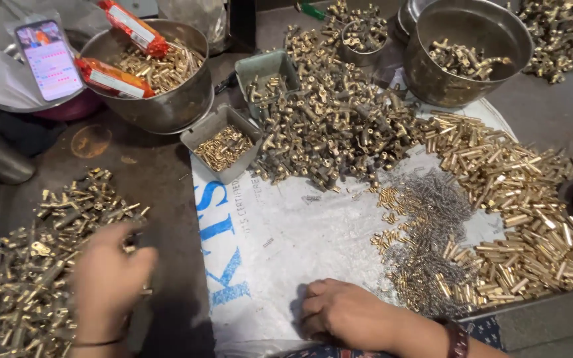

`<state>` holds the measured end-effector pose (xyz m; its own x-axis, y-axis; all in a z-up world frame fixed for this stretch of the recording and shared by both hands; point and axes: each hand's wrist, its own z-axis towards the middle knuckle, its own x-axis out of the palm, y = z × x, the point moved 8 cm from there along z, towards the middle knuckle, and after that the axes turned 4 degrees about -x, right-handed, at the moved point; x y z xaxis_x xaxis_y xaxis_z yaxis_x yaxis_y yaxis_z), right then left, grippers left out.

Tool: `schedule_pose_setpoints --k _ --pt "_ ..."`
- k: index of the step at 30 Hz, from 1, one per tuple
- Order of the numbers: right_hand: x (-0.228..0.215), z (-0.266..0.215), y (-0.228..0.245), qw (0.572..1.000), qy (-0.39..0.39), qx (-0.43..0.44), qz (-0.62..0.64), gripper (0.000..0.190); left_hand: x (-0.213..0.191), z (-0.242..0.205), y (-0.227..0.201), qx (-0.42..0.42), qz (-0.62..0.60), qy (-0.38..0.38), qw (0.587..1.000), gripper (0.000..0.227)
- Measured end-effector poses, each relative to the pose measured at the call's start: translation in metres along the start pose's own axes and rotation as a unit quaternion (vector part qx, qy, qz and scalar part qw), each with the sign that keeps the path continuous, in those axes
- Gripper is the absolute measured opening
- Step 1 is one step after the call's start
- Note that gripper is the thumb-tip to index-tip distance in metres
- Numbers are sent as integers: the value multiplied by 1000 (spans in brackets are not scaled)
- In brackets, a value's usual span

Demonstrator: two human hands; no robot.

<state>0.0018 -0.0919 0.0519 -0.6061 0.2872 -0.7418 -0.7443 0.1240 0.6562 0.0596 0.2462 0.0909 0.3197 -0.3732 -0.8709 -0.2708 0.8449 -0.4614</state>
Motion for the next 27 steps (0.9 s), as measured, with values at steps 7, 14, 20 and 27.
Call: schedule_pose_setpoints --k 7,14,20,27 --pt "-43 -39 -25 995 -28 83 -50 18 109 -1 -168 200 -225 98 949 54" --pt "-194 -89 -128 893 -376 231 -87 29 162 58 -274 321 -165 56 931 72" --pt "-264 -73 -264 876 -414 236 -75 32 207 92 -284 244 -61 61 966 71" --pt "-252 -34 -283 854 -308 397 -135 41 203 91 -283 224 -53 120 966 68"
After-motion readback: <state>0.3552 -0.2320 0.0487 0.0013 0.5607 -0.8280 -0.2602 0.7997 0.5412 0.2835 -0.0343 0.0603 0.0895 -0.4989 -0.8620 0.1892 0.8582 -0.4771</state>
